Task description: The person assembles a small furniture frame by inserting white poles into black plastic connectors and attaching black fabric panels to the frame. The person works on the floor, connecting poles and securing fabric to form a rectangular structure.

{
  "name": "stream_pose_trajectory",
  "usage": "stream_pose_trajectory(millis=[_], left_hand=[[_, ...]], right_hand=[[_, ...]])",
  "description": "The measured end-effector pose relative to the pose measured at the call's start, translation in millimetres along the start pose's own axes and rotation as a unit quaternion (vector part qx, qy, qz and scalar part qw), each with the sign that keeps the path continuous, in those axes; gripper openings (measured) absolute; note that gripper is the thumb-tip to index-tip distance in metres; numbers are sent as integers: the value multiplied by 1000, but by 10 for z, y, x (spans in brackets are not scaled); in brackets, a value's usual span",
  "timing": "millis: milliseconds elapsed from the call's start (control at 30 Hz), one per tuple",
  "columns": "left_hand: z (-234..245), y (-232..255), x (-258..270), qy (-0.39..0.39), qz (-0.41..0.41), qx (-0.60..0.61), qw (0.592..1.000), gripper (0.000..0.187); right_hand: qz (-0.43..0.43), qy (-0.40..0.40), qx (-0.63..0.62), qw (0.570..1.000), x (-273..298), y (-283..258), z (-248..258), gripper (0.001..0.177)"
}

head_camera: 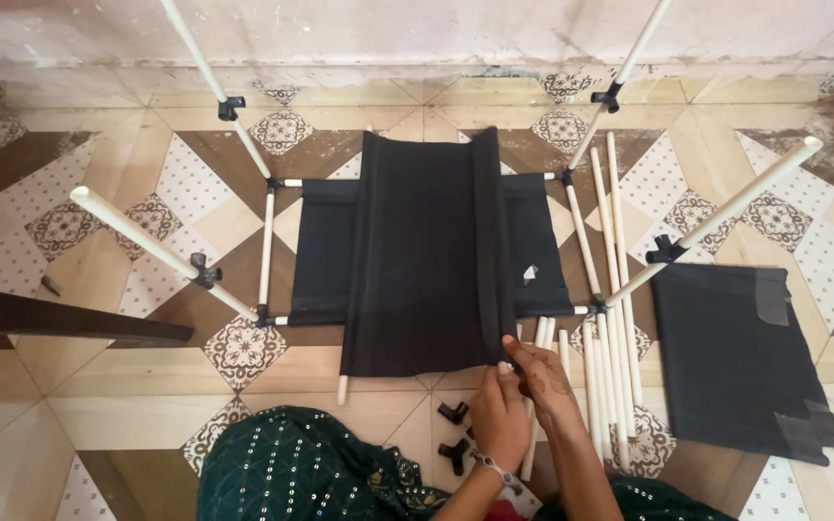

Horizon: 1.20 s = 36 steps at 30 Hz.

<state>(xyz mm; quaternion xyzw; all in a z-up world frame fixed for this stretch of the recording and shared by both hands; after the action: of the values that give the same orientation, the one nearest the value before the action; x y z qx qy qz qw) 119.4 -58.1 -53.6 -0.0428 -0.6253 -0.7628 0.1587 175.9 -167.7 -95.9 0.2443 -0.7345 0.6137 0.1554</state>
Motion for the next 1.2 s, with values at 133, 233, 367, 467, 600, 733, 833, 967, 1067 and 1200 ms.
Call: stream_pose_trajectory(millis=[133, 233, 367, 467, 600, 733, 833, 967, 1067, 1200], left_hand=[[-9, -34, -156, 26, -9, 17, 999, 54], [28, -43, -130, 12, -14, 16, 1000, 53], [50, -190, 216, -73, 49, 33, 996, 40], [197, -110, 327, -43, -21, 25, 999, 33], [152, -265, 237, -44, 70, 16, 996, 35], [157, -173, 100, -23, 28, 8, 999, 36], [139, -192, 51, -15, 41, 8, 999, 37], [108, -244, 22, -23, 56, 6, 998, 38], [113, -202, 24, -46, 19, 26, 998, 40], [329, -459, 47, -110, 162, -62, 979, 43]], right_hand=[[28, -9, 4, 1000, 25, -51, -51, 28], [10, -2, -21, 1000, 38, 1, -81, 25], [5, 39, -14, 999, 23, 24, -13, 30], [-1, 15, 23, 1000, -7, 73, -55, 35], [15, 15, 25, 999, -11, 168, -49, 37], [36, -18, 10, 999, -46, 164, -96, 39], [21, -14, 9, 1000, -42, 169, -91, 38], [-8, 0, 23, 1000, -18, 158, -119, 35], [-21, -22, -13, 999, -2, 167, -186, 33], [-13, 0, 7, 1000, -7, 169, -110, 34]])
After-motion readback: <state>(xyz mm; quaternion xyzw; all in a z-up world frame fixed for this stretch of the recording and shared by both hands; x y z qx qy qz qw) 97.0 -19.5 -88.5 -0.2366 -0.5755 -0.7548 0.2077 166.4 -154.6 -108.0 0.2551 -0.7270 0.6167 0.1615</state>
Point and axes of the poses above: each hand's wrist, its own x-axis away from the middle knuckle, its own z-axis out of the back of the hand, y = z × x, the point moved 8 cm from there along -x, towards the middle knuckle, and after that the axes turned 9 degrees about -y, right-handed, at the moved point
